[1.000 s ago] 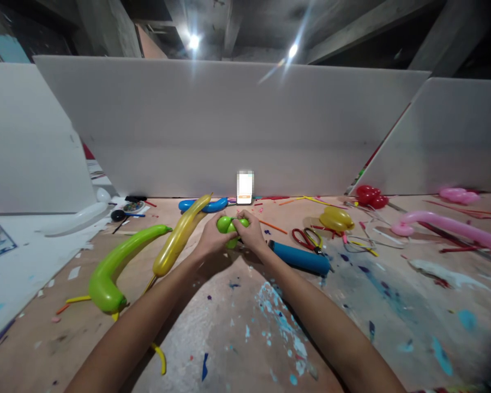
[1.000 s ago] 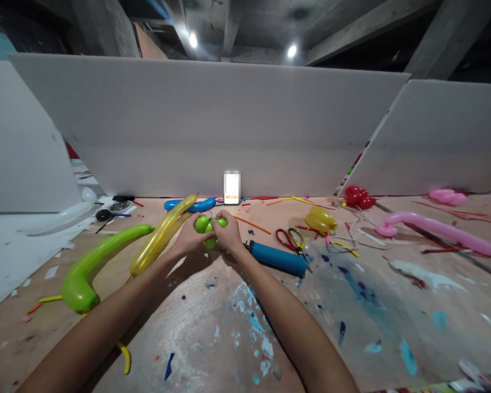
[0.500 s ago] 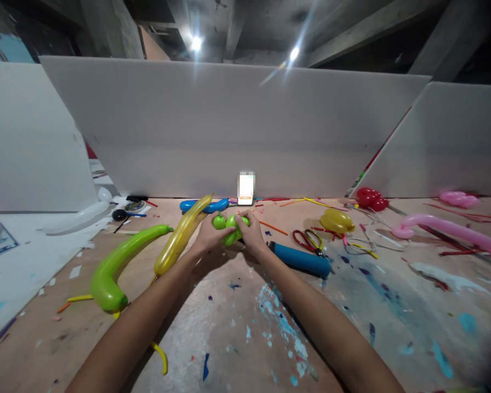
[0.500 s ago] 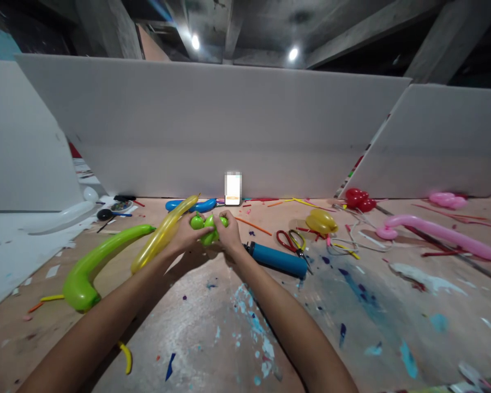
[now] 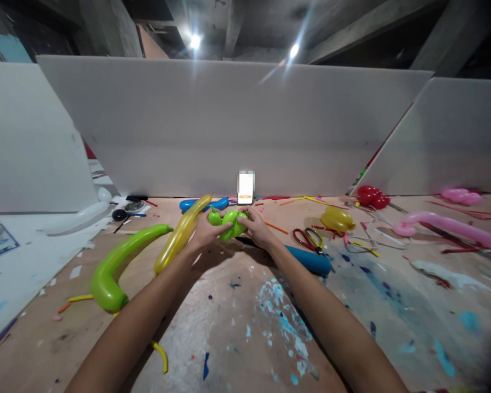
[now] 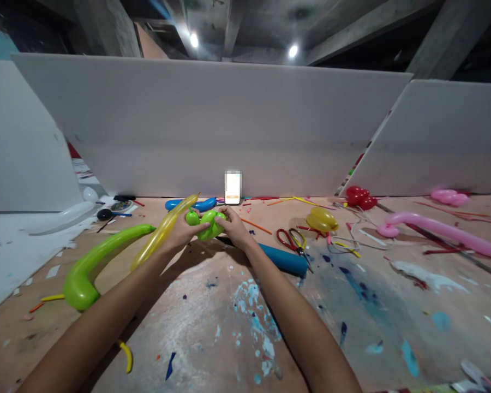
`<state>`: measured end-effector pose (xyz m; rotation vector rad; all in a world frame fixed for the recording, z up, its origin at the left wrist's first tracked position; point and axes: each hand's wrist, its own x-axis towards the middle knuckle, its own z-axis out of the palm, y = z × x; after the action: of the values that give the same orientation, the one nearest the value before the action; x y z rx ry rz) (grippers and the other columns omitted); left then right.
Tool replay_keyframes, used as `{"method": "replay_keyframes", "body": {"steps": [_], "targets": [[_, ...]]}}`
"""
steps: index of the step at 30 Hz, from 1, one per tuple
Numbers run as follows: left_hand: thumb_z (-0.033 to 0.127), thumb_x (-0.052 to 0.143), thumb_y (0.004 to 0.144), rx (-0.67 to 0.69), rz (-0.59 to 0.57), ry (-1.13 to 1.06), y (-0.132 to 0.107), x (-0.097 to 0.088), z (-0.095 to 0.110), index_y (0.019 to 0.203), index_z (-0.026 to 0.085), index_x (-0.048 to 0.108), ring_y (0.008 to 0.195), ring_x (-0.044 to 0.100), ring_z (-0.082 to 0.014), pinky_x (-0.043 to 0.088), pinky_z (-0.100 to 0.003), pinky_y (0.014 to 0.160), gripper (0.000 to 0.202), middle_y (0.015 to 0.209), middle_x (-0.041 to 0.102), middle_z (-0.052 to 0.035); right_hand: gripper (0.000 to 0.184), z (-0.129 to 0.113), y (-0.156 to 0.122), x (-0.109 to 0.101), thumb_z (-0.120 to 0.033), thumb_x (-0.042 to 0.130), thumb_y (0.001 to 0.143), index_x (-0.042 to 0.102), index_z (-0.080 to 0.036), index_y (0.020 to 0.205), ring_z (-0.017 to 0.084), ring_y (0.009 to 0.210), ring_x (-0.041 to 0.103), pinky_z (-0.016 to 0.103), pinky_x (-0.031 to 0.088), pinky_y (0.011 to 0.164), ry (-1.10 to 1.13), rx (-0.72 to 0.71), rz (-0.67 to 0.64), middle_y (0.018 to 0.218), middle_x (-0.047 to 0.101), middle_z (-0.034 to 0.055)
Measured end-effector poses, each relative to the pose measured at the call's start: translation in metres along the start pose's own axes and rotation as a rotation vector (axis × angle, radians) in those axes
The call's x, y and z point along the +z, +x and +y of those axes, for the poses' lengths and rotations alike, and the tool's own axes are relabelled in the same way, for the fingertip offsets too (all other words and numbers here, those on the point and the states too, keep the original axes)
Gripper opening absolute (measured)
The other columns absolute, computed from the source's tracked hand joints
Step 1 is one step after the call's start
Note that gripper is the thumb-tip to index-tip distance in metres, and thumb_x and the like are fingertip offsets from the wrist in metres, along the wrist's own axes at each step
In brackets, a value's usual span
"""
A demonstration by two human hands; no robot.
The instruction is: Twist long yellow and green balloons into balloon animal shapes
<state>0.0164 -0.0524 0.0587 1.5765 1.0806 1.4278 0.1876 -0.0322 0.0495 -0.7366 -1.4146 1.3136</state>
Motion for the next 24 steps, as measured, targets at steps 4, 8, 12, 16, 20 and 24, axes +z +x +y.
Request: {"method": "replay_keyframes", "body": {"steps": [4, 8, 12, 16, 20, 24], "targets": [[0.038, 0.078, 0.062, -0.023, -0.046, 0.01, 0.0, 0.0, 0.002, 0.085, 0.019, 0.05, 0.073, 0.059, -0.0174, 0.049, -0.031, 0.069, 0.04, 0.077, 0.059, 0.0003, 0.028, -0.003, 0.002, 0.0, -0.035, 0.067, 0.074, 0.058, -0.022, 0.098, 0.018, 0.092, 0.056, 0.033, 0.047, 0.083, -0.186, -0.118, 0.0, 0.099, 0.06, 0.0022], [0.034, 0.077, 0.062, 0.001, -0.168, 0.004, 0.001, -0.004, 0.006, 0.081, 0.02, 0.05, 0.081, 0.062, -0.0201, 0.05, -0.036, 0.079, 0.036, 0.084, 0.062, -0.0016, 0.04, -0.021, 0.0, -0.006, -0.035, 0.07, 0.075, 0.062, -0.023, 0.112, 0.023, 0.106, 0.056, 0.038, 0.043, 0.094, -0.388, -0.19, -0.202, 0.116, 0.061, 0.0058], [0.035, 0.078, 0.061, -0.002, -0.241, -0.01, -0.001, -0.005, 0.011, 0.083, 0.021, 0.054, 0.082, 0.062, -0.0217, 0.049, -0.038, 0.078, 0.036, 0.087, 0.064, -0.0027, 0.03, -0.037, -0.003, -0.013, -0.038, 0.061, 0.084, 0.066, -0.025, 0.11, 0.022, 0.108, 0.057, 0.039, 0.042, 0.095, -0.424, -0.189, -0.337, 0.115, 0.064, 0.0049], [0.038, 0.079, 0.06, -0.015, -0.301, -0.038, -0.003, -0.002, 0.019, 0.084, 0.021, 0.058, 0.082, 0.061, -0.0237, 0.048, -0.037, 0.073, 0.036, 0.088, 0.065, -0.0049, 0.027, -0.045, -0.006, -0.01, -0.037, 0.066, 0.079, 0.069, -0.024, 0.102, 0.021, 0.098, 0.058, 0.037, 0.043, 0.089, -0.505, -0.143, -0.341, 0.103, 0.066, 0.0033], [0.051, 0.07, 0.068, -0.084, -0.172, -0.166, -0.002, 0.002, 0.022, 0.079, 0.021, 0.052, 0.069, 0.056, -0.0188, 0.046, -0.033, 0.065, 0.037, 0.075, 0.058, -0.002, 0.028, -0.04, -0.005, -0.001, -0.045, 0.062, 0.081, 0.066, -0.02, 0.094, 0.019, 0.086, 0.059, 0.033, 0.046, 0.079, -0.329, -0.131, -0.178, 0.092, 0.065, 0.0029], [0.057, 0.048, 0.081, -0.118, -0.114, -0.303, -0.001, 0.004, 0.022, 0.092, 0.022, 0.047, 0.062, 0.053, -0.0164, 0.046, -0.033, 0.061, 0.037, 0.072, 0.055, -0.0009, 0.038, -0.021, 0.0, 0.012, -0.055, 0.058, 0.079, 0.055, -0.023, 0.099, 0.016, 0.071, 0.058, 0.028, 0.047, 0.065, -0.093, -0.109, 0.155, 0.084, 0.06, 0.0003]]}}
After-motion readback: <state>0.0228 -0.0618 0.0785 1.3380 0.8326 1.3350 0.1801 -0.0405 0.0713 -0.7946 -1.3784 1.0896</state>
